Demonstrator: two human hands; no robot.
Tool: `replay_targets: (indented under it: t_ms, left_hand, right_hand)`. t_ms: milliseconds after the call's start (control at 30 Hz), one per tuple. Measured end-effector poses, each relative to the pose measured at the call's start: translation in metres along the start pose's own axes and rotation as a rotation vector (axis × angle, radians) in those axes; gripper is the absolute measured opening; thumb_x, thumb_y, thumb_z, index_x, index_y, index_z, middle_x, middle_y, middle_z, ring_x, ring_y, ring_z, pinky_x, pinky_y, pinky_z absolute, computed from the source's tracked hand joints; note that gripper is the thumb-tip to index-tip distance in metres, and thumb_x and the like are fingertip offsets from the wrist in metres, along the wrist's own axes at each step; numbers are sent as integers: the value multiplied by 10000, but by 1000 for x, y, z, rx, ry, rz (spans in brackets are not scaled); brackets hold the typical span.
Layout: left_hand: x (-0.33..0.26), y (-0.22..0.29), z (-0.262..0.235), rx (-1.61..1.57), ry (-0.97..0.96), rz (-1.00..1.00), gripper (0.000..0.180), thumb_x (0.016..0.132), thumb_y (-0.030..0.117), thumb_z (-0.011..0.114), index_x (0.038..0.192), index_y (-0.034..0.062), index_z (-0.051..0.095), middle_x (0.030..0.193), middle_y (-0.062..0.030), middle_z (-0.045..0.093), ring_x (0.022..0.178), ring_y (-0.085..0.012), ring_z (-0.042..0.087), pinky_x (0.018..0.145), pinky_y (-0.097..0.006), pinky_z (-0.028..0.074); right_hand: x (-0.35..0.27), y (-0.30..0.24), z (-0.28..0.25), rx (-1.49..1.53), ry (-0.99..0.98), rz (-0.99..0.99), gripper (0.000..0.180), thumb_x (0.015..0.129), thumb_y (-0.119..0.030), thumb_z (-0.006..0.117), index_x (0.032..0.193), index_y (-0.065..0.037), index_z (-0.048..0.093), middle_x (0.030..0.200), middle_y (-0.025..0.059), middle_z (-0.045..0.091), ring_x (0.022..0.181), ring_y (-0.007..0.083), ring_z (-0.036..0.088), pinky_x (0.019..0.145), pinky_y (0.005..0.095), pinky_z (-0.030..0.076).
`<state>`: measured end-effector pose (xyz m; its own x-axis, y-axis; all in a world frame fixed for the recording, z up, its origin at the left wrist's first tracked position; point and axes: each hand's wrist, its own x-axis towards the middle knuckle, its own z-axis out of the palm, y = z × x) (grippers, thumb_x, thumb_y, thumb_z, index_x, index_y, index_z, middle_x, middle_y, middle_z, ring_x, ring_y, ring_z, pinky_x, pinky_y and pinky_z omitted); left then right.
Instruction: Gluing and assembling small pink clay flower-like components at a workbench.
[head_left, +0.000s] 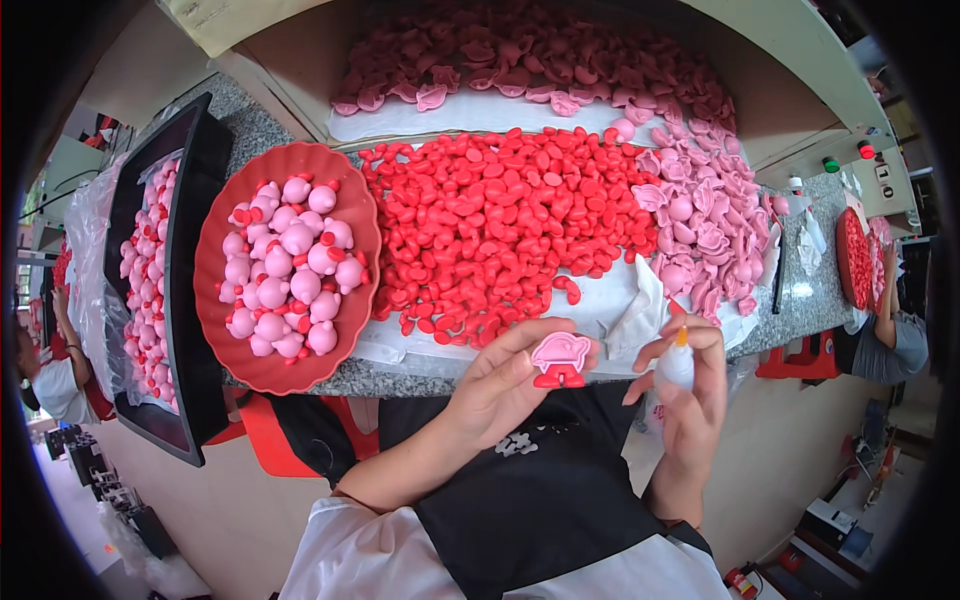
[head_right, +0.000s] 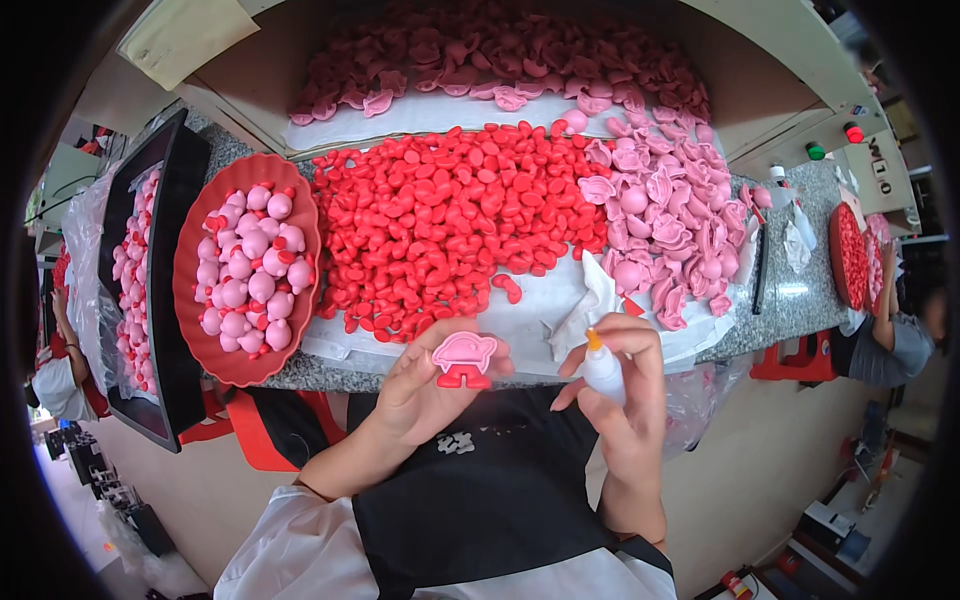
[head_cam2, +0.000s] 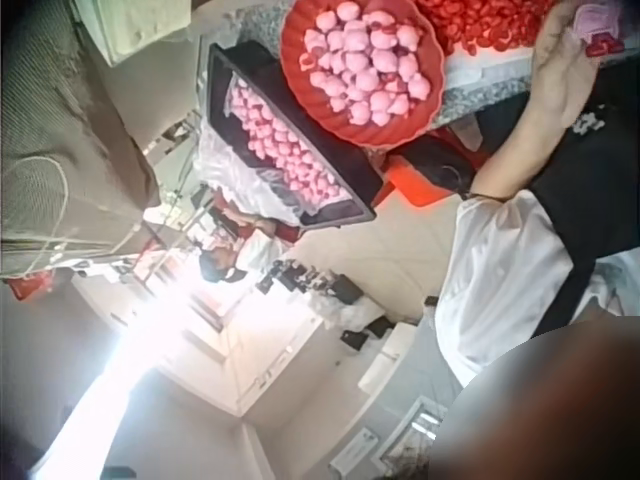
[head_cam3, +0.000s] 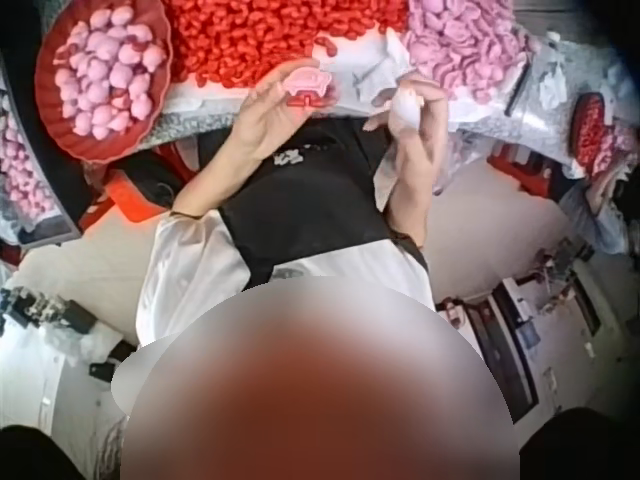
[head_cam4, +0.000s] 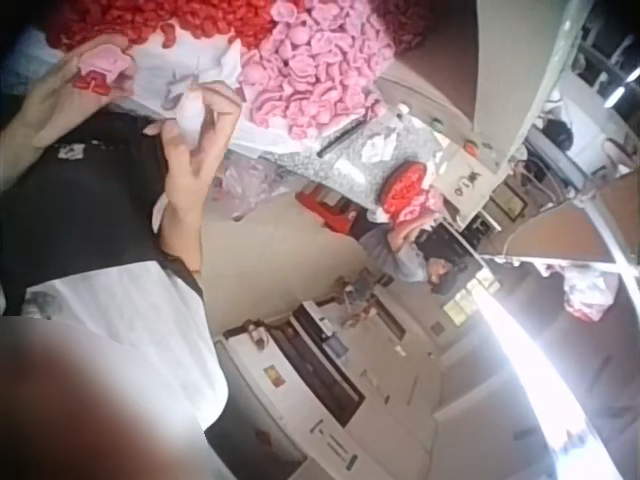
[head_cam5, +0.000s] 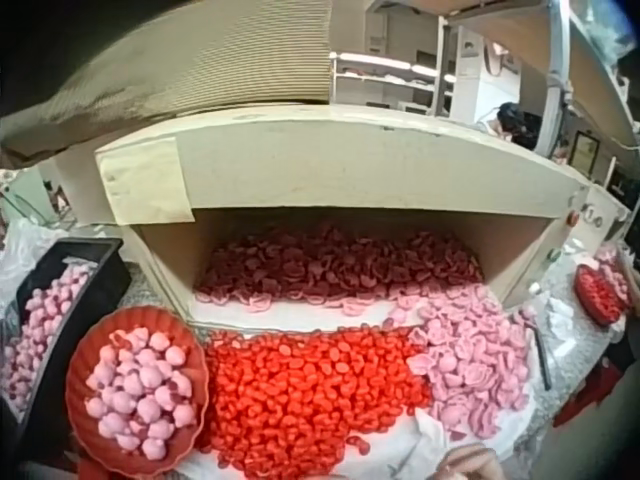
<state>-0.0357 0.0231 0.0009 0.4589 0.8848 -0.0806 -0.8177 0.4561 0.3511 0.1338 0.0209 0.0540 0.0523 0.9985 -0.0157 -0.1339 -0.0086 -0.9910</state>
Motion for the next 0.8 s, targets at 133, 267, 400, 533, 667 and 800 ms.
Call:
replay_targets:
  t_ms: [133, 267, 400, 533, 667, 800]
  left_hand:
    - [-5, -3, 0, -83, -29, -64, 447, 769, 277, 527, 1123, 34, 401, 1071, -188, 475, 1014, -287, 449, 892, -401, 313]
    - [-4, -9, 5, -95, -67, -103, 446, 769, 289, 522, 1114, 29, 410, 1057, -193, 477, 997, -280, 455, 882, -392, 319]
    - [-1, -16, 7, -3, -75, -80, 433, 775, 294, 509, 1097, 18, 419, 1024, -186, 484, 958, -267, 469, 857, -379, 338]
    - [2, -19, 10, 61, -57, -71, 425, 778, 296, 500, 1083, 9, 425, 1003, -185, 485, 938, -258, 475, 839, -366, 352]
    - [4, -18, 7, 109, -55, -90, 422, 781, 301, 493, 1077, 8, 428, 1003, -191, 483, 937, -253, 476, 828, -357, 361]
    - [5, -16, 4, 124, -62, -91, 420, 781, 305, 492, 1077, 14, 430, 999, -191, 484, 929, -247, 480, 817, -350, 367]
  right_hand:
    - [-10, -17, 5, -54, 91, -67, 295, 697, -107, 520, 911, 20, 360, 883, 125, 400, 652, 164, 524, 430, 241, 476]
    - [-9, -20, -5, 201, 81, -249, 405, 662, -185, 665, 856, -26, 346, 817, 91, 393, 633, 124, 491, 443, 218, 467]
    - [-5, -14, -2, 198, 245, -366, 441, 647, -253, 683, 852, -60, 344, 798, 56, 374, 644, 89, 425, 524, 182, 455]
    - [-9, -19, -1, -84, 51, -530, 463, 595, -252, 717, 848, -83, 368, 777, 44, 384, 588, 87, 415, 530, 163, 405]
    - [-10, -8, -4, -134, -138, -698, 518, 505, -152, 781, 851, -69, 405, 798, 70, 427, 556, 107, 446, 473, 187, 409]
    - [-5, -8, -5, -199, -265, -777, 505, 509, -153, 782, 842, -49, 418, 776, 79, 424, 509, 104, 409, 438, 168, 381]
